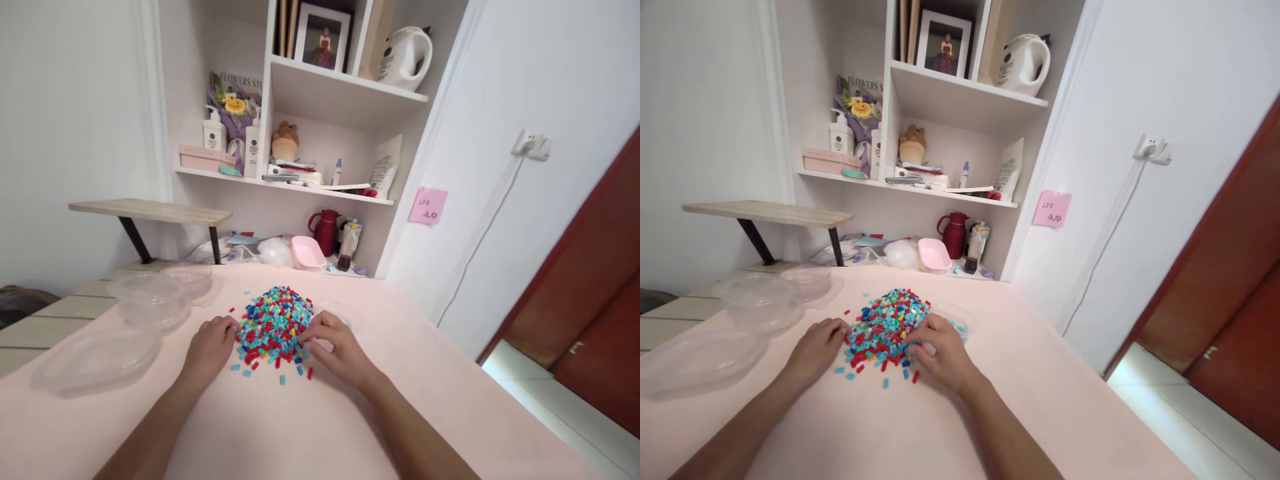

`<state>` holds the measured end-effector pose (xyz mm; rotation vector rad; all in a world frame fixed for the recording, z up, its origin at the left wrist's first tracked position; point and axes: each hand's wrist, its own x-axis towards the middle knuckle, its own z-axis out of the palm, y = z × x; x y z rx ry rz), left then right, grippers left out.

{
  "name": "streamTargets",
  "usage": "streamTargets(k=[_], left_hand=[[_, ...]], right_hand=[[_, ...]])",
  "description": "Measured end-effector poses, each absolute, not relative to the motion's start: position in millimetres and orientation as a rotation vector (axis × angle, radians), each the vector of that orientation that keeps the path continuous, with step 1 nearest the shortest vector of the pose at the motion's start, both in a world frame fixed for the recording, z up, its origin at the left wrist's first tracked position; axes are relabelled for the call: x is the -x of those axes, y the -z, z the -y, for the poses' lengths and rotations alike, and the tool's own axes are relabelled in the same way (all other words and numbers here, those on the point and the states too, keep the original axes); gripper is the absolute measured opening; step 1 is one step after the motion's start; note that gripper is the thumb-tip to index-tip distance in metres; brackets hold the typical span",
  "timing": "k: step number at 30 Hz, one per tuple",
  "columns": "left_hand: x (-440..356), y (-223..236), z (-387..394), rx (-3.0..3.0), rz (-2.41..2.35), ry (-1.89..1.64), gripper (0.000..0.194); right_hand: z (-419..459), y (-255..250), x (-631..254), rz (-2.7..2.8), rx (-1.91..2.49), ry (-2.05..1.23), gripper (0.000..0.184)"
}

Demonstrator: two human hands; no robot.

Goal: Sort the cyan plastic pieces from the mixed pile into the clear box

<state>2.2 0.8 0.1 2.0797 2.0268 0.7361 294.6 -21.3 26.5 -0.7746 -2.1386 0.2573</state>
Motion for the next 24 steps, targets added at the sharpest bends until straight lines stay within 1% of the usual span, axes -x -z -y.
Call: streamTargets(k=[8, 12, 15, 18, 21, 24], left_hand=[[-3.1, -1.5, 0.8, -2.087, -2.031, -0.728, 0.030], [-2.6, -1.2, 0.1, -2.079, -2.029, -0.741, 0.030], [-1.6, -0.4, -0.9, -2.076, -2.017, -0.759, 0.029], [-0.4, 0.3, -2.1, -2.070, -2.004, -0.782, 0.028], [0.5, 0.5, -3.3, -2.062, -1.994, -0.813, 0.021], [0.5, 0.6, -3.4, -2.054, -1.994, -0.852, 0.025]], right_hand=[[27.3, -16.6, -277.8, 2.419, 0.713, -0.095, 0.018], [28.1, -10.0, -268.7, 2.507, 0.626, 0.012, 0.013], [28.0, -8.3, -264.6, 2.520, 0.659, 0.063, 0.010], [26.3, -9.7, -265.1, 2.495, 0.681, 0.032, 0.009], [22.1, -15.6, -273.4, 2.378, 0.689, -0.036, 0.011], [15.6, -25.5, -293.2, 2.125, 0.802, -0.017, 0.013]])
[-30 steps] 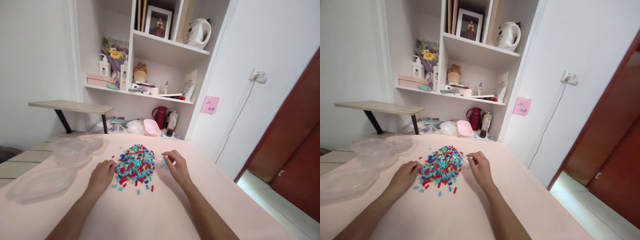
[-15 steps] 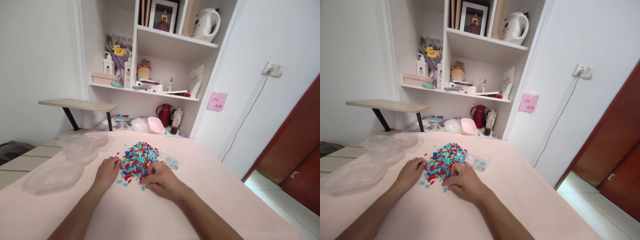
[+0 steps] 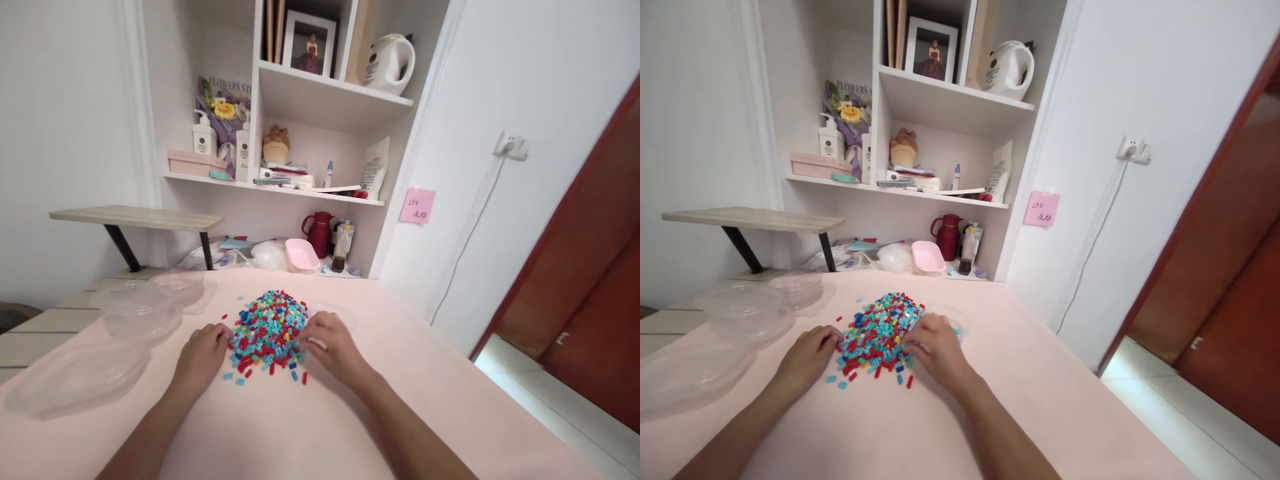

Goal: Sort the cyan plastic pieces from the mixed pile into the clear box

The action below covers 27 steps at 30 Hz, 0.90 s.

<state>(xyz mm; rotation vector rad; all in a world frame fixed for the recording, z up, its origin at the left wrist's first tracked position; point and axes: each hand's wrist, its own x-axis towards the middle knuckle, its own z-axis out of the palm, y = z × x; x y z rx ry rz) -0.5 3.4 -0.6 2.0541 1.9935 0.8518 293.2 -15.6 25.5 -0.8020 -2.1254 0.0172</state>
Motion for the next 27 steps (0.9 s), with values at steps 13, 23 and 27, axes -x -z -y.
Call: streamTargets(k=[13, 23, 27], left_hand=[[-1.0, -3.7, -2.8, -2.030, -2.010, -0.839, 0.028], [-2.5, -2.6, -0.1, -2.062, -2.020, -0.743, 0.027], [-2.3, -1.5, 0.2, -2.073, -2.034, -0.728, 0.030]], right_hand=[[-12.8, -23.4, -354.0, 1.537, 1.301, 0.073, 0.020], [9.9, -30.5, -321.7, 1.776, 1.028, -0.071, 0.022], [19.8, -26.9, -301.8, 2.019, 0.911, -0.194, 0.019]])
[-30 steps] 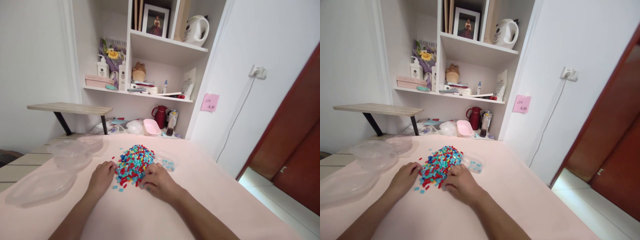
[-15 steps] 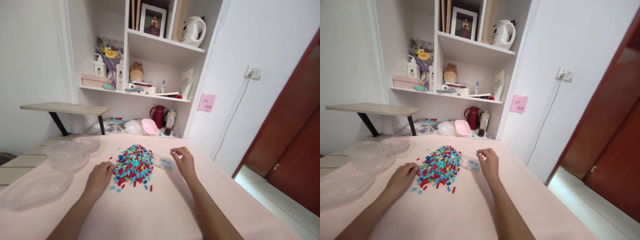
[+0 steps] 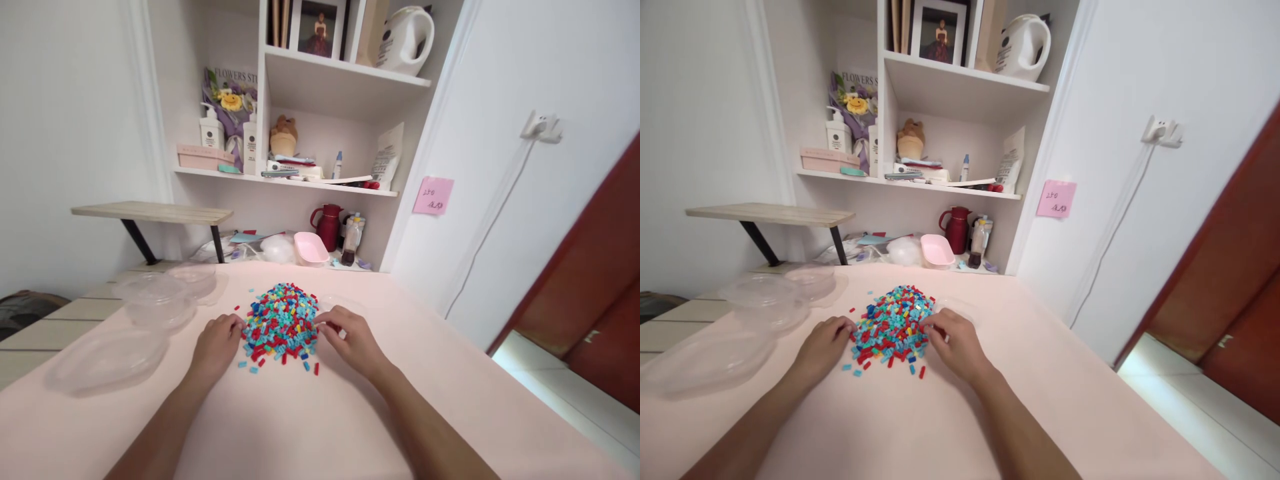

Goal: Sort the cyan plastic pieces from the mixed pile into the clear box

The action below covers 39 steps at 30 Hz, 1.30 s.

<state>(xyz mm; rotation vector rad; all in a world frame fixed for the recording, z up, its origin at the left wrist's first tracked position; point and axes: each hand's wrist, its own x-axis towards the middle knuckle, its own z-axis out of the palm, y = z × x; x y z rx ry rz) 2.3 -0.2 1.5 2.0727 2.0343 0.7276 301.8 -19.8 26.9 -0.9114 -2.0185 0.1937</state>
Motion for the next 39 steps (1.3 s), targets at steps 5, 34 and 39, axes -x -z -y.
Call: streamTargets(k=[5, 34, 39], left_hand=[[-2.8, 1.0, -0.7, -2.069, -2.032, -0.751, 0.033], [2.3, 10.2, -6.2, -2.029, -1.998, -0.833, 0.033], [6.9, 12.5, -10.7, -2.008, -1.986, -0.851, 0.032]], right_hand=[[21.9, -18.7, -291.8, 2.165, 0.843, -0.193, 0.019], [24.6, -20.0, -224.4, 2.541, 0.824, 0.086, 0.010], [16.0, -23.5, -275.8, 2.255, 0.903, -0.346, 0.013]])
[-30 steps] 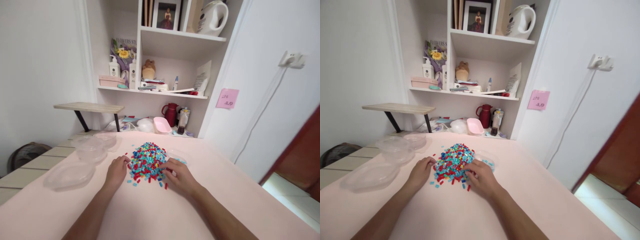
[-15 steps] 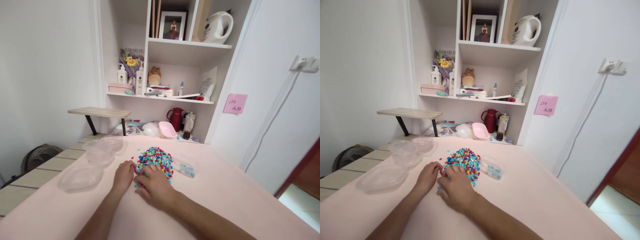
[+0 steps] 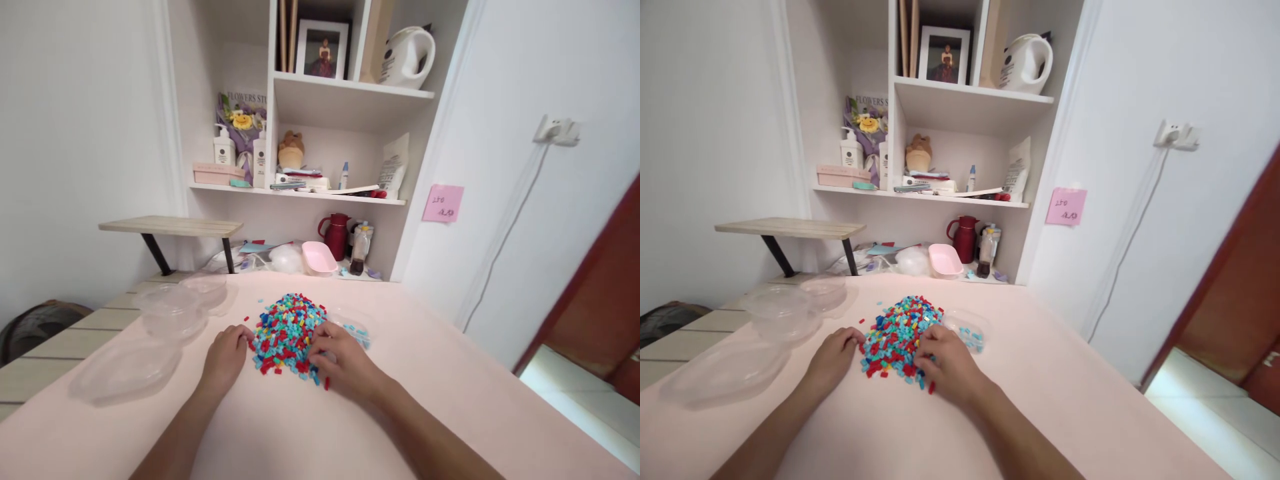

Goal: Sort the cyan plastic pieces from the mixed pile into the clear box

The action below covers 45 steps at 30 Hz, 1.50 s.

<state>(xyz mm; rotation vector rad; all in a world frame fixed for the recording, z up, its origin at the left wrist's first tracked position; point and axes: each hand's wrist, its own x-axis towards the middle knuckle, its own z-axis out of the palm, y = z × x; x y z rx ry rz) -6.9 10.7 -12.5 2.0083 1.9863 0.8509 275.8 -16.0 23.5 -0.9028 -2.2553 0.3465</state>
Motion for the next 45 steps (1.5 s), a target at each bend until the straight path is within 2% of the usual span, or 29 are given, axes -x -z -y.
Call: streamTargets(k=[3, 6, 7, 11, 15, 20, 26, 33, 36, 40, 45], left_hand=[[10.0, 12.1, -12.7, -2.007, -1.975, -0.859, 0.030], [12.2, 10.0, -14.2, -2.000, -1.965, -0.880, 0.022], [12.7, 9.2, -14.7, -1.995, -1.965, -0.894, 0.016], [14.2, 7.6, -17.0, -1.978, -1.960, -0.941, 0.030], [15.5, 9.3, -21.6, -1.959, -1.961, -0.985, 0.028], [16.2, 11.4, -25.2, -1.940, -1.960, -1.013, 0.025], [15.4, 12.1, -21.6, -1.959, -1.924, -1.026, 0.027], [13.6, 11.9, -18.7, -1.955, -1.947, -1.021, 0.028], [13.0, 12.5, -18.5, -1.960, -1.940, -1.003, 0.028], [14.3, 15.9, -20.3, -1.966, -1.926, -0.958, 0.016], [16.6, 19.2, -22.0, -1.969, -1.913, -0.902, 0.025]], right_hand=[[13.2, -27.7, -293.3, 2.108, 1.000, -0.574, 0.014], [12.3, -34.3, -300.8, 2.027, 1.030, -0.666, 0.014], [12.1, -36.2, -302.1, 2.021, 1.041, -0.654, 0.015], [12.3, -38.4, -304.4, 2.154, 1.141, -0.465, 0.014], [14.4, -34.4, -303.0, 2.372, 1.219, -0.349, 0.019], [15.4, -31.4, -299.0, 2.395, 1.283, -0.363, 0.023], [13.3, -28.7, -295.5, 2.343, 1.393, -0.373, 0.004], [12.5, -21.0, -288.3, 2.289, 1.420, -0.377, 0.016], [11.1, -18.4, -287.8, 2.282, 1.422, -0.392, 0.015], [8.7, -16.4, -289.6, 2.314, 1.377, -0.387, 0.010], [7.9, -13.7, -289.8, 2.341, 1.361, -0.398, 0.009]])
